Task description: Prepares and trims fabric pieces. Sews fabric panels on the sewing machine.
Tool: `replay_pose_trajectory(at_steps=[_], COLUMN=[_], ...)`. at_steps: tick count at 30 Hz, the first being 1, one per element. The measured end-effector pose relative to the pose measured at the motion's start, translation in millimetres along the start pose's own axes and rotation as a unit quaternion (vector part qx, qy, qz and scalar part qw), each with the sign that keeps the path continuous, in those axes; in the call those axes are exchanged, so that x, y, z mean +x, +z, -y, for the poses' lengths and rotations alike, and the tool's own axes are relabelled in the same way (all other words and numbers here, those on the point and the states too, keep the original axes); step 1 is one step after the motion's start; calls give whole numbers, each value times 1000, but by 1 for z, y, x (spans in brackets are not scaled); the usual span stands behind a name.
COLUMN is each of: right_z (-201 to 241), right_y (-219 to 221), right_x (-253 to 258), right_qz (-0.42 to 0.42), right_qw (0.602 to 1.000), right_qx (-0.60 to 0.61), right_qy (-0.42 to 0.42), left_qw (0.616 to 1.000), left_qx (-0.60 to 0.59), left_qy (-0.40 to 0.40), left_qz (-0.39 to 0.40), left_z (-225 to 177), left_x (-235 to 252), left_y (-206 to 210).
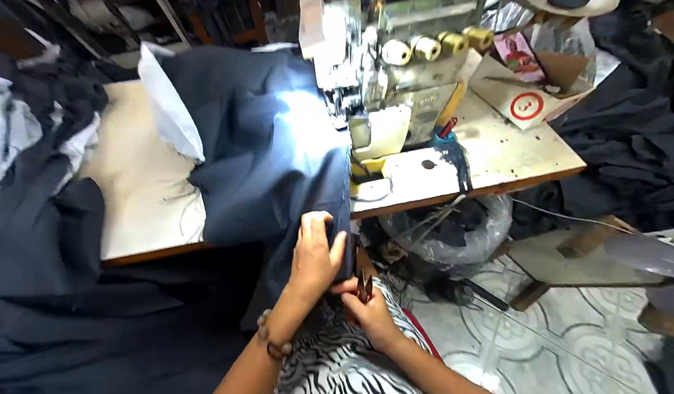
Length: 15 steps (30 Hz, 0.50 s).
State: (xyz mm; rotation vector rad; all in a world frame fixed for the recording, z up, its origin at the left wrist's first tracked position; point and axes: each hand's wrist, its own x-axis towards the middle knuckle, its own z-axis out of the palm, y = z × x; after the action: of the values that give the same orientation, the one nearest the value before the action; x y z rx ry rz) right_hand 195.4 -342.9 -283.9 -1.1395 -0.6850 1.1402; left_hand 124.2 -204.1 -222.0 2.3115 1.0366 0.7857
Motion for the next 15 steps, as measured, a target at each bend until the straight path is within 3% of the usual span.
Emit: replay_pose_trajectory(at_steps=[3, 6, 9, 11, 15], right_z=[10, 15, 9, 3, -15], right_y=[-6, -3, -8, -19, -39], right_x=[-7, -5, -2, 7, 22], right_qz=[-18, -44, -13, 7, -38], right_qw=[1000, 998, 996, 994, 990], right_qx=[-19, -7, -10, -39, -32], right_qy=[-11, 38, 88, 98, 129], left_qw=[998, 988, 955, 949, 970], left_qx=[-46, -27, -18, -17, 48], left_qy=[-51, -122, -228, -273, -235], left_qz=[-5, 93, 190, 155, -31], left_z=[6, 22, 58, 76, 73], left_x=[-23, -49, -88, -111, -130], left_y=[9, 4, -6, -29, -125])
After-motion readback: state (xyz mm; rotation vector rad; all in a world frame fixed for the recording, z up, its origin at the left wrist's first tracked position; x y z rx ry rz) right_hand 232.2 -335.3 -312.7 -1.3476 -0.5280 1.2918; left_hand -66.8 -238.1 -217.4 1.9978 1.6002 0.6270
